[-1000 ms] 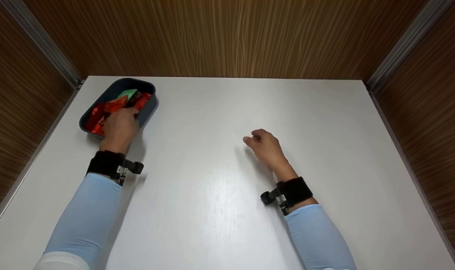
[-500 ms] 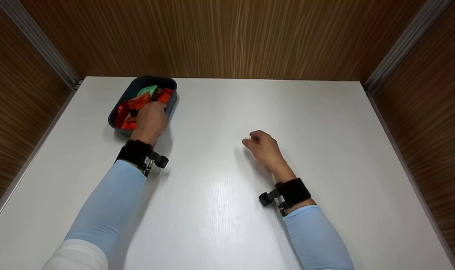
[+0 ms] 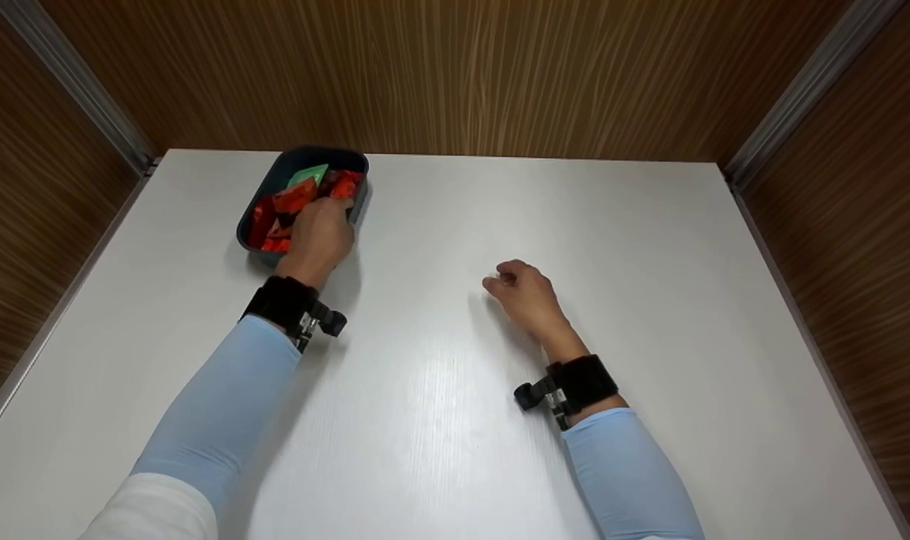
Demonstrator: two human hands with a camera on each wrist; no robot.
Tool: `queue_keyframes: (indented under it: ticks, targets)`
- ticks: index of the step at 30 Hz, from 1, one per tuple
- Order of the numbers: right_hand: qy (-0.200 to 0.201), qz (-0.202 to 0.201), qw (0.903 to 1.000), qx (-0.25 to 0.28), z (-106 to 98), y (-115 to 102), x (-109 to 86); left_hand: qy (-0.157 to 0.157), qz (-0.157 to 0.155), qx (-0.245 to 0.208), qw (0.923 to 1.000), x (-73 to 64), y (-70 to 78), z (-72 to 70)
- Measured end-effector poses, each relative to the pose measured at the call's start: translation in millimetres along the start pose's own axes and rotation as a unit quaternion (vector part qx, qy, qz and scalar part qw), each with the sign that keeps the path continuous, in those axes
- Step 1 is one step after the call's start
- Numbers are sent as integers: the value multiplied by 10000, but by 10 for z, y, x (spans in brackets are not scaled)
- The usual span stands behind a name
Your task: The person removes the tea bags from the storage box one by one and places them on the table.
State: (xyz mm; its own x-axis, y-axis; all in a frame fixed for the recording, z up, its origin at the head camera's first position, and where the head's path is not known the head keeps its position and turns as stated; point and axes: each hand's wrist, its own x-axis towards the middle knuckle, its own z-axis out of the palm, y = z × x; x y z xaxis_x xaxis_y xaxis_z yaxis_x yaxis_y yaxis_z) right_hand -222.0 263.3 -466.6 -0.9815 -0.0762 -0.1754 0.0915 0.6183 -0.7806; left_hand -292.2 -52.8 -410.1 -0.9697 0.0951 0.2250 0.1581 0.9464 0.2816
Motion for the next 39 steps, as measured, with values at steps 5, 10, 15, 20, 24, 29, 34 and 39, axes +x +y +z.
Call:
queue_keyframes:
  ticks: [5, 10, 15, 20, 24, 29, 34, 39]
  targets:
    - [-10, -14, 10000, 10, -12, -11, -9, -160, -79, 32, 9998, -125, 2, -49]
    - [-35, 57, 10000, 71, -12, -14, -13, -313, -170, -230, 9991, -171, 30, -51]
    - [-8, -50, 10000, 74, -12, -2, -18, -380, -97, -239, 9989, -185, 68, -43]
    - [-18, 11, 10000, 86, -21, 2, -28, -387, -22, -295, 9988, -186, 64, -40]
    - [-90, 51, 9999, 78, -16, -11, -38, -421, -1, -580, 9974, -185, 2, -82]
    - [-89, 8, 9999, -117, -11, -29, -27, -474, -330, -1092, 9923, -122, -205, -222]
    - [-107, -69, 9986, -510, -15, -111, -2, -362, -823, -1261, 9879, -9, -547, -401]
    - [-2, -460, 9956, -822, 27, -368, 103, -400, -1073, -1134, 9869, 87, -757, -473]
